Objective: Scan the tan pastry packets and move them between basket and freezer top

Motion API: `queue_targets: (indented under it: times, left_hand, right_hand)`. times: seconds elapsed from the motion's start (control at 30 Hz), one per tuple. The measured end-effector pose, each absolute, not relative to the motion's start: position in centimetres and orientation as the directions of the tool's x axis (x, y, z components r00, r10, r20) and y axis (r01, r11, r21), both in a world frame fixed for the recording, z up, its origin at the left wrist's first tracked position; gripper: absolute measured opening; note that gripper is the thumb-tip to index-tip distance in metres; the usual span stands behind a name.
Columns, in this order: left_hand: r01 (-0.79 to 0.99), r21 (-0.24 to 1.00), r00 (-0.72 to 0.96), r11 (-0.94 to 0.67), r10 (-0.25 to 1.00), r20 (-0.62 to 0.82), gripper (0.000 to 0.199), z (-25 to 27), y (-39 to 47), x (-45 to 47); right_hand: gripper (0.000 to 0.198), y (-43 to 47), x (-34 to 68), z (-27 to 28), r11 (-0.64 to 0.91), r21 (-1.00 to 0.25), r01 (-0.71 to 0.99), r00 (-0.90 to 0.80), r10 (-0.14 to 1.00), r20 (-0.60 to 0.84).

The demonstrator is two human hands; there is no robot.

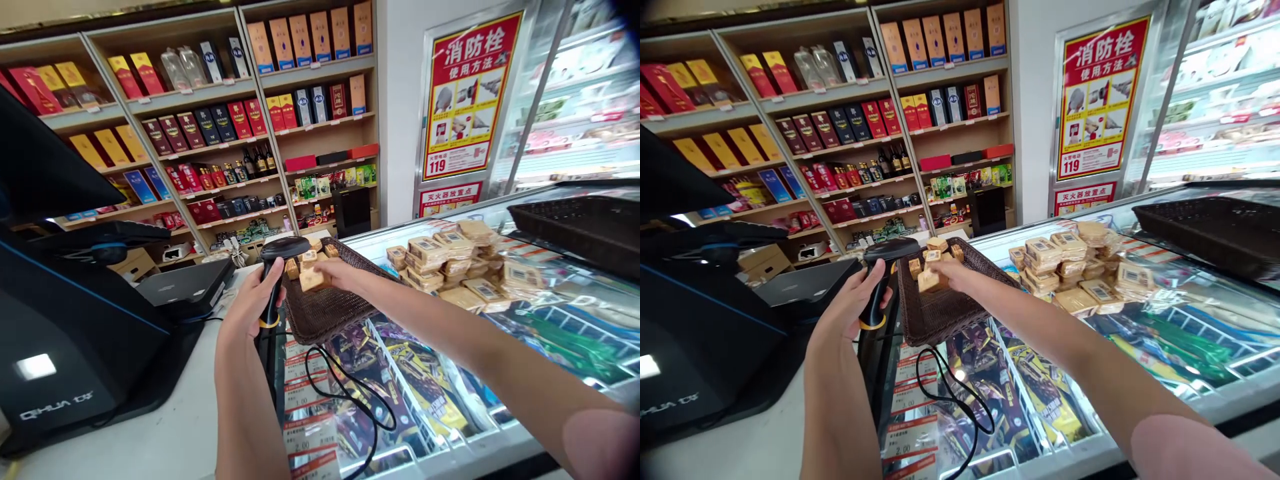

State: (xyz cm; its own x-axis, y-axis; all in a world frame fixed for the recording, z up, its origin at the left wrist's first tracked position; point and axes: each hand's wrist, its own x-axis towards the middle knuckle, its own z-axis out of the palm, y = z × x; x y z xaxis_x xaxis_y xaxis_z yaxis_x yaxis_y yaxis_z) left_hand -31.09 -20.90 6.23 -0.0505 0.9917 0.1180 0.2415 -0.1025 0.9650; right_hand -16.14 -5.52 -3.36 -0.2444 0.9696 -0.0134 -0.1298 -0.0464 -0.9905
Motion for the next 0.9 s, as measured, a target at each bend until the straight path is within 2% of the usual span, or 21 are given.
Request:
queue_targets:
  times: [0.1,0.17,0.23,0.3,0.37,0.4,0.47,0.57,0.6,0.67,0.7,0.77,0.83,0.9]
  left_hand:
    - [0.244,0.963,-0.018,-0.113,0.993,0.121,0.057,6.4,-20.8,-30.7]
    - [0.245,0.963,0.002,-0.113,0.993,0.116,0.057,6.4,-20.7,-30.3]
    - [0.239,0.964,0.024,-0.112,0.994,0.109,0.056,6.3,-20.7,-30.0]
    - [0.226,0.967,0.041,-0.116,0.993,0.110,0.054,6.2,-20.8,-29.6]
    - [0.220,0.968,0.046,-0.125,0.992,0.117,0.052,6.2,-21.0,-29.2]
    - [0.225,0.966,0.050,-0.129,0.991,0.121,0.051,6.2,-21.1,-29.0]
    - [0.246,0.960,0.067,-0.135,0.990,0.122,0.051,6.1,-21.1,-28.7]
    - [0.286,0.948,0.106,-0.141,0.988,0.115,0.050,5.9,-21.0,-28.4]
    - [0.297,0.944,0.116,-0.146,0.986,0.116,0.050,5.8,-20.9,-28.3]
    - [0.310,0.938,0.137,-0.155,0.984,0.117,0.049,5.8,-20.9,-28.0]
    - [0.312,0.936,0.151,-0.159,0.982,0.117,0.049,5.8,-21.0,-27.8]
    - [0.315,0.935,0.185,-0.164,0.977,0.109,0.049,5.9,-21.2,-27.2]
    - [0.324,0.932,0.226,-0.163,0.970,0.091,0.049,6.0,-21.4,-26.6]
    - [0.337,0.928,0.274,-0.161,0.960,0.067,0.049,6.1,-21.7,-26.0]
  right_hand:
    - [0.004,-7.7,-11.8,-3.9,-0.077,-0.985,-0.154,-0.213,0.976,-0.043]
    - [0.003,-9.2,-9.6,-4.6,-0.014,-0.995,-0.099,-0.142,0.990,0.000]
    - [0.007,-10.3,-8.3,-5.1,0.161,-0.973,0.165,-0.080,0.985,0.150]
    - [0.005,-10.7,-7.8,-5.4,0.310,-0.792,0.526,-0.155,0.951,0.269]
    - [0.014,-10.6,-7.9,-5.5,0.367,-0.605,0.707,-0.313,0.929,0.198]
    - [0.025,-10.4,-8.0,-5.4,0.374,-0.571,0.731,-0.373,0.919,0.125]
    - [0.051,-10.1,-8.3,-5.2,0.370,-0.577,0.728,-0.441,0.897,0.019]
    - [0.066,-10.3,-8.4,-4.7,0.306,-0.738,0.602,-0.407,0.912,0.046]
    - [0.066,-10.6,-8.2,-4.4,0.266,-0.831,0.489,-0.372,0.925,0.077]
    - [0.061,-11.6,-7.4,-3.9,0.166,-0.979,0.118,-0.316,0.941,0.121]
    - [0.056,-12.3,-6.8,-3.7,0.103,-0.990,-0.097,-0.305,0.944,0.128]
    - [0.045,-13.9,-5.2,-3.4,-0.026,-0.897,-0.442,-0.297,0.947,0.119]
    - [0.035,-15.7,-3.6,-3.4,-0.119,-0.782,-0.611,-0.280,0.957,0.073]
    - [0.032,-17.2,-2.1,-3.7,-0.173,-0.726,-0.666,-0.260,0.965,0.009]
